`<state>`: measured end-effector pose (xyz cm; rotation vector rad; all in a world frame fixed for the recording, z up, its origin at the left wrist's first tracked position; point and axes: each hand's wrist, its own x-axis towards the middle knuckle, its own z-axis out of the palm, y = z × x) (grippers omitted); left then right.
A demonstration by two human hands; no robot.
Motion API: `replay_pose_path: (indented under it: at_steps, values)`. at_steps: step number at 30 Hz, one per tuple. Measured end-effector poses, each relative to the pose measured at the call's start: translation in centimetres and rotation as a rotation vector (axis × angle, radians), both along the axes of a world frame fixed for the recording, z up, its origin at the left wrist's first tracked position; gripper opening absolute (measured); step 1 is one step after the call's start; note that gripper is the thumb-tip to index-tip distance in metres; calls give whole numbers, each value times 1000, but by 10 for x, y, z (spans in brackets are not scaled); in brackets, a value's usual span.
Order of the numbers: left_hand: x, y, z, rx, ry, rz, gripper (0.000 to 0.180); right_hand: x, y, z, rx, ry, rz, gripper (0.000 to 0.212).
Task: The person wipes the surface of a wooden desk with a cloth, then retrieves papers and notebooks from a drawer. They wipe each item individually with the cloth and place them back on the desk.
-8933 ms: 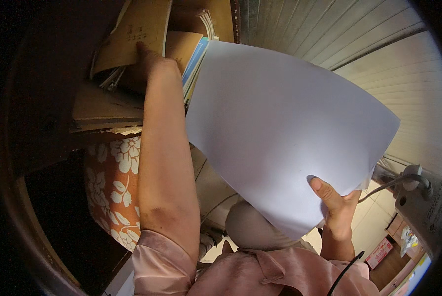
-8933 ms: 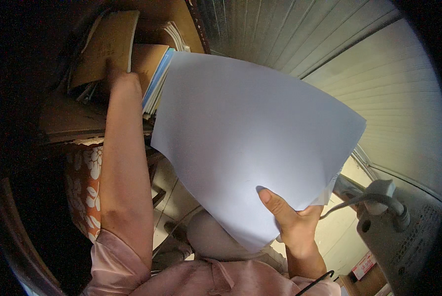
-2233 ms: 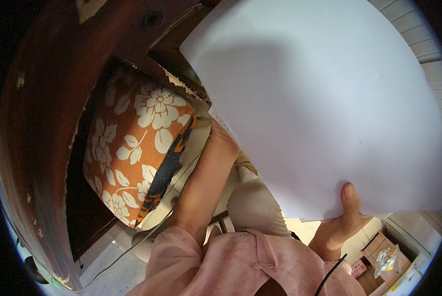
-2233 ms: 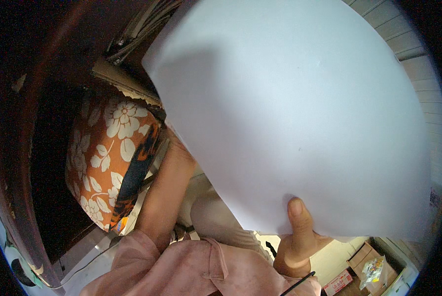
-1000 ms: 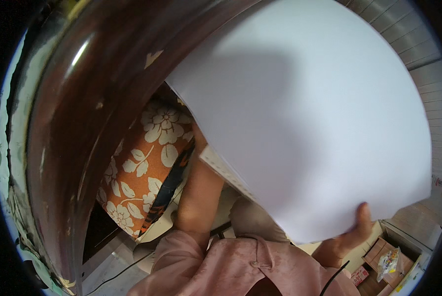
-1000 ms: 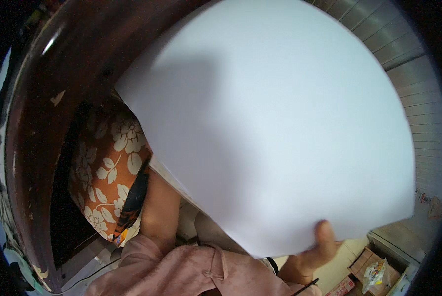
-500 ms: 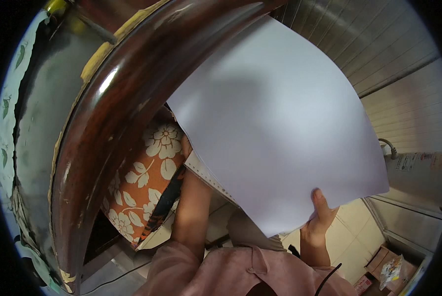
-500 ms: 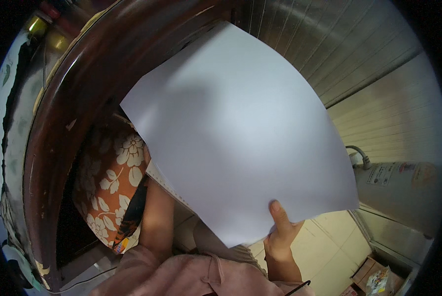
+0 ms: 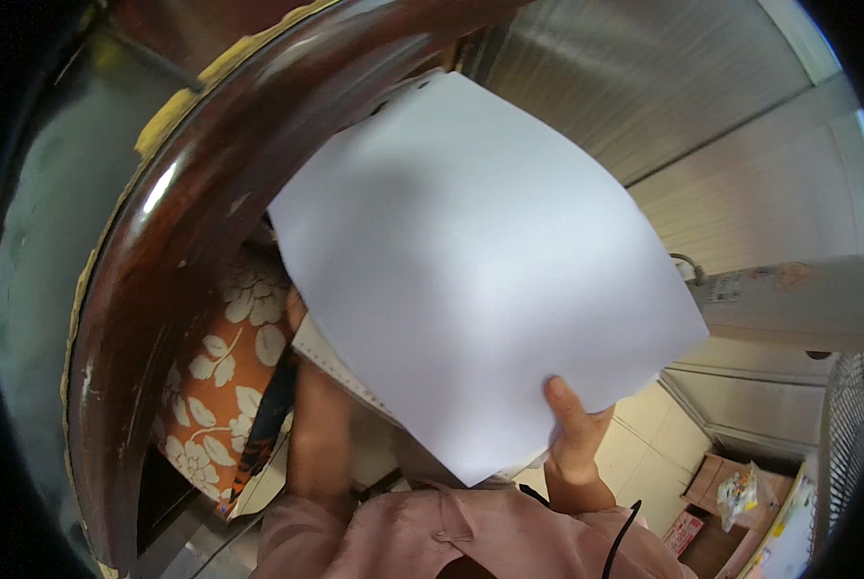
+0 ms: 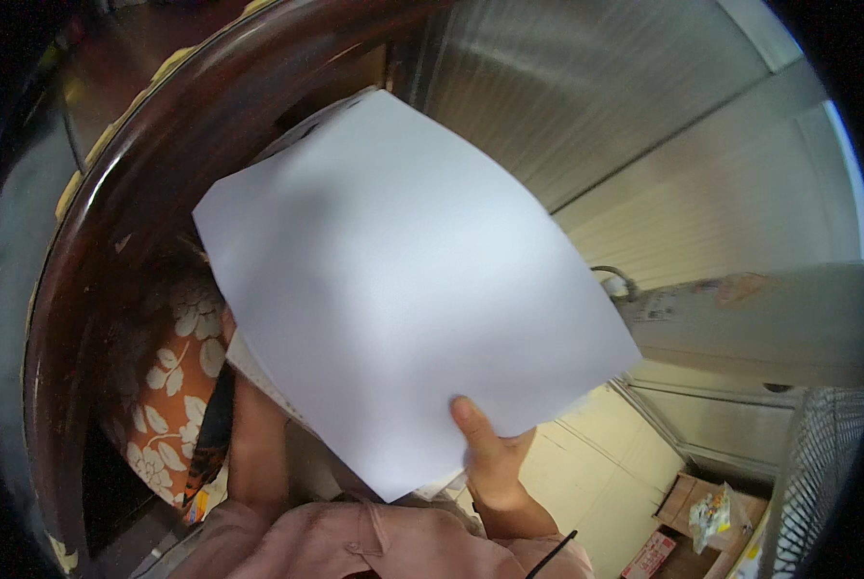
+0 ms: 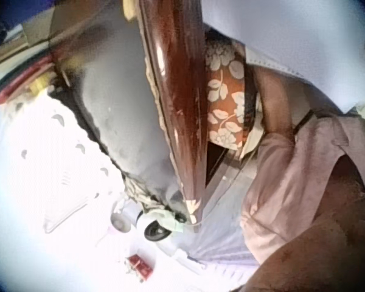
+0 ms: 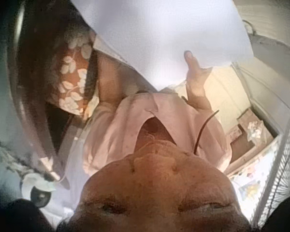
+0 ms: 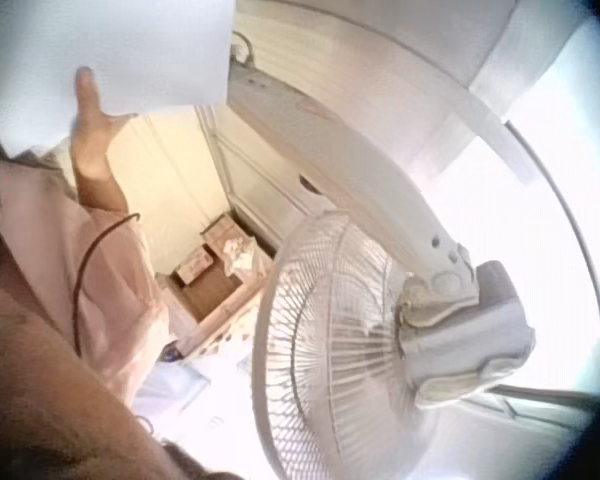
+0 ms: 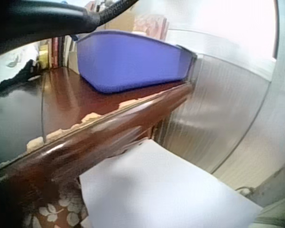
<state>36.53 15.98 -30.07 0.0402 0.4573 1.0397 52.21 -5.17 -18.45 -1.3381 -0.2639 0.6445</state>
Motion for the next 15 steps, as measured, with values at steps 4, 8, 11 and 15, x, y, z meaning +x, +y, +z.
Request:
replay_pose_path:
  at_steps: [4, 8, 11, 15]
  values:
    - [-1, -1, -2, -1, -10, -17, 40, 5, 4, 15, -23, -38, 92, 56]
    - [1, -5, 5, 4, -22, -35, 40, 10, 13, 33, -20, -55, 155, 49]
    - [8, -3, 4, -6, -33, -63, 40, 9, 19, 42, -14, -142, 206, 38]
    - [13, -7, 6, -11, -35, -96, 39, 7, 27, 65, -23, -352, 332, 30]
